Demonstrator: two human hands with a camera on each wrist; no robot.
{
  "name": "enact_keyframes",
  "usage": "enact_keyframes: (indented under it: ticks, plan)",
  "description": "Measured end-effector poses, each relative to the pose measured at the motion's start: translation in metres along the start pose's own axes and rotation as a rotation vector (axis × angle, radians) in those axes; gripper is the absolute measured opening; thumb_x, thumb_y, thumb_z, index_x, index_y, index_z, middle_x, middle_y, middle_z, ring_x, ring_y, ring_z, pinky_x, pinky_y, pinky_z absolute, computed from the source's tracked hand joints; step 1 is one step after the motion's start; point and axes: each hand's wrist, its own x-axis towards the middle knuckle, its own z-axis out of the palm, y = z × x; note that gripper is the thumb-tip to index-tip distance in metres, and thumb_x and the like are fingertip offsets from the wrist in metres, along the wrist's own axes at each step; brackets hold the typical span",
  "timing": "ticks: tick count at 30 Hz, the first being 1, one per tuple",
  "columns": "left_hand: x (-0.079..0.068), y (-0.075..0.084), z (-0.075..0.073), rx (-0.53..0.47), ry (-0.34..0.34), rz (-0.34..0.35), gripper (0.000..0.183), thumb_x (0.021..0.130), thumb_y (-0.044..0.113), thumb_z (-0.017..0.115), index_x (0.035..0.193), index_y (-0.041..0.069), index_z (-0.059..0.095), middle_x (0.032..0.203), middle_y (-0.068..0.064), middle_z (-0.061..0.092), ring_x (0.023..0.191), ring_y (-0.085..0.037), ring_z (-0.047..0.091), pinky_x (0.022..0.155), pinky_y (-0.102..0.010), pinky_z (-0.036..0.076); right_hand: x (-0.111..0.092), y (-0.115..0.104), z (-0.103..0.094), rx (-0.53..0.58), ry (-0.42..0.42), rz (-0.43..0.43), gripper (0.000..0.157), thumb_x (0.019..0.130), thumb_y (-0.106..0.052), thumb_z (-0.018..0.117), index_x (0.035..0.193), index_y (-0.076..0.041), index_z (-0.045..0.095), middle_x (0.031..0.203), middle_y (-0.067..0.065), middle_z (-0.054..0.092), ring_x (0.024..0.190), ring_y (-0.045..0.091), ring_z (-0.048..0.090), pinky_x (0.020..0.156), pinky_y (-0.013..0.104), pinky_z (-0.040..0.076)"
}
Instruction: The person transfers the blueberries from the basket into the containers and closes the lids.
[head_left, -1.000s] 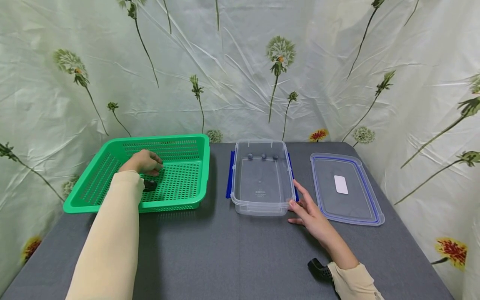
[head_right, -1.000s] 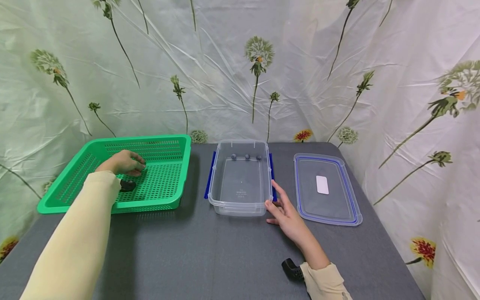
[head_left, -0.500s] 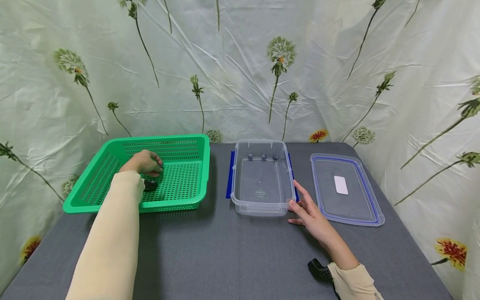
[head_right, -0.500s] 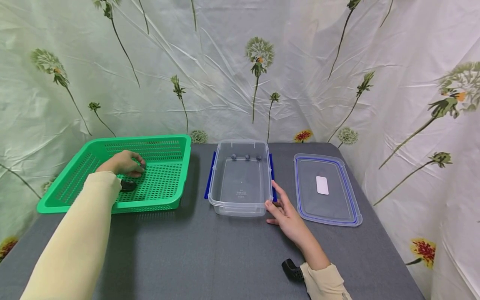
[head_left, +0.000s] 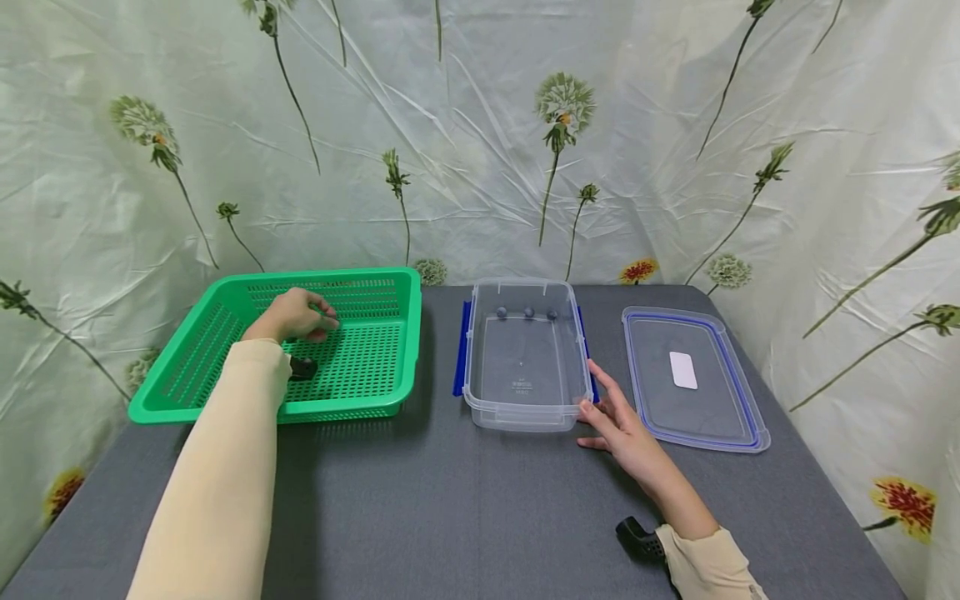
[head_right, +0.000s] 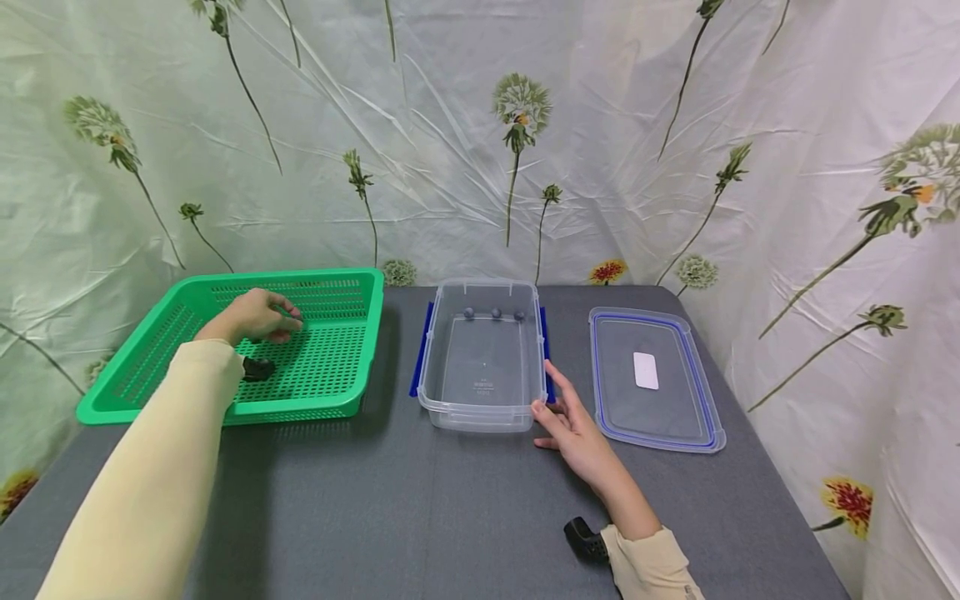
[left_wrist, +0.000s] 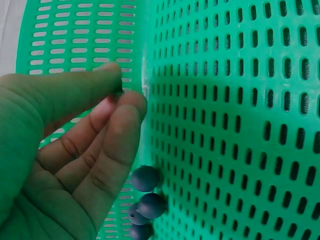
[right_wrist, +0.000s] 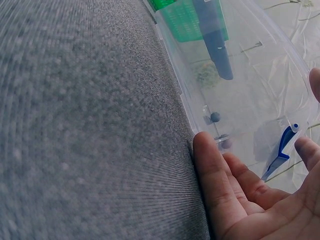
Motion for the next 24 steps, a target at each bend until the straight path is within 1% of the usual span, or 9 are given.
enact_keyframes:
  ticks: [5, 10, 12, 16, 18, 19, 21, 24]
  plan:
    - [-0.002, 0.007, 0.000, 0.019, 0.021, 0.021, 0.033, 0.107, 0.028, 0.069, 0.126, 0.000, 0.071, 0.086, -0.009, 0.078, 0.087, -0.032, 0.075, 0.094, -0.054, 0.058, 0.000, 0.000, 0.000, 0.004, 0.000, 0.002, 0.069, 0.117, -0.020, 0.047, 0.175, -0.023, 0.010, 0.156, 0.042, 0.041, 0.137, 0.052, 0.055, 0.088, 0.032, 0.065]
    - [-0.005, 0.016, -0.001, -0.038, 0.016, 0.042, 0.038, 0.109, 0.031, 0.066, 0.127, -0.002, 0.071, 0.091, -0.011, 0.079, 0.093, -0.035, 0.073, 0.098, -0.055, 0.056, 0.000, 0.000, 0.000, 0.004, -0.001, -0.002, 0.069, 0.117, -0.021, 0.047, 0.175, -0.023, 0.010, 0.155, 0.042, 0.042, 0.136, 0.051, 0.055, 0.088, 0.033, 0.065]
    - [-0.005, 0.019, -0.001, -0.074, 0.016, 0.058, 0.039, 0.109, 0.031, 0.066, 0.128, -0.003, 0.071, 0.096, -0.011, 0.079, 0.094, -0.032, 0.074, 0.100, -0.055, 0.058, 0.000, 0.000, 0.000, 0.003, -0.003, -0.004, 0.069, 0.117, -0.020, 0.046, 0.175, -0.023, 0.009, 0.154, 0.042, 0.042, 0.136, 0.051, 0.055, 0.088, 0.032, 0.065]
    - [-0.004, 0.023, -0.001, -0.133, 0.019, 0.091, 0.041, 0.109, 0.031, 0.067, 0.131, -0.004, 0.071, 0.101, -0.007, 0.080, 0.088, -0.019, 0.075, 0.097, -0.047, 0.062, -0.001, -0.001, 0.000, 0.003, -0.005, -0.002, 0.068, 0.117, -0.021, 0.046, 0.175, -0.023, 0.009, 0.154, 0.042, 0.043, 0.135, 0.049, 0.055, 0.088, 0.032, 0.065]
    - [-0.005, 0.026, -0.002, -0.149, 0.019, 0.098, 0.043, 0.109, 0.031, 0.067, 0.134, -0.004, 0.070, 0.105, -0.004, 0.080, 0.087, -0.013, 0.075, 0.098, -0.046, 0.063, -0.001, -0.001, 0.000, 0.001, -0.007, -0.001, 0.068, 0.117, -0.021, 0.046, 0.175, -0.023, 0.009, 0.154, 0.042, 0.043, 0.135, 0.048, 0.055, 0.088, 0.032, 0.065]
    - [-0.006, 0.028, -0.002, -0.159, 0.017, 0.101, 0.044, 0.109, 0.032, 0.067, 0.135, -0.004, 0.069, 0.106, -0.004, 0.080, 0.087, -0.012, 0.075, 0.099, -0.046, 0.063, -0.001, -0.001, 0.000, 0.001, -0.007, 0.000, 0.069, 0.117, -0.021, 0.046, 0.175, -0.023, 0.009, 0.154, 0.042, 0.043, 0.135, 0.048, 0.055, 0.088, 0.032, 0.065]
    - [-0.007, 0.032, -0.003, -0.168, 0.018, 0.109, 0.044, 0.109, 0.032, 0.067, 0.137, -0.003, 0.068, 0.112, -0.006, 0.079, 0.091, -0.015, 0.077, 0.101, -0.047, 0.062, -0.001, -0.001, 0.000, 0.000, -0.007, 0.001, 0.069, 0.117, -0.021, 0.046, 0.175, -0.023, 0.009, 0.154, 0.041, 0.042, 0.135, 0.049, 0.055, 0.088, 0.033, 0.065]
    - [-0.009, 0.039, -0.004, -0.186, 0.015, 0.126, 0.046, 0.109, 0.032, 0.067, 0.138, -0.004, 0.067, 0.118, -0.010, 0.078, 0.092, -0.016, 0.076, 0.098, -0.045, 0.063, -0.001, -0.001, 0.001, 0.000, -0.005, 0.005, 0.069, 0.117, -0.022, 0.046, 0.175, -0.024, 0.009, 0.154, 0.041, 0.043, 0.135, 0.049, 0.055, 0.088, 0.034, 0.065]
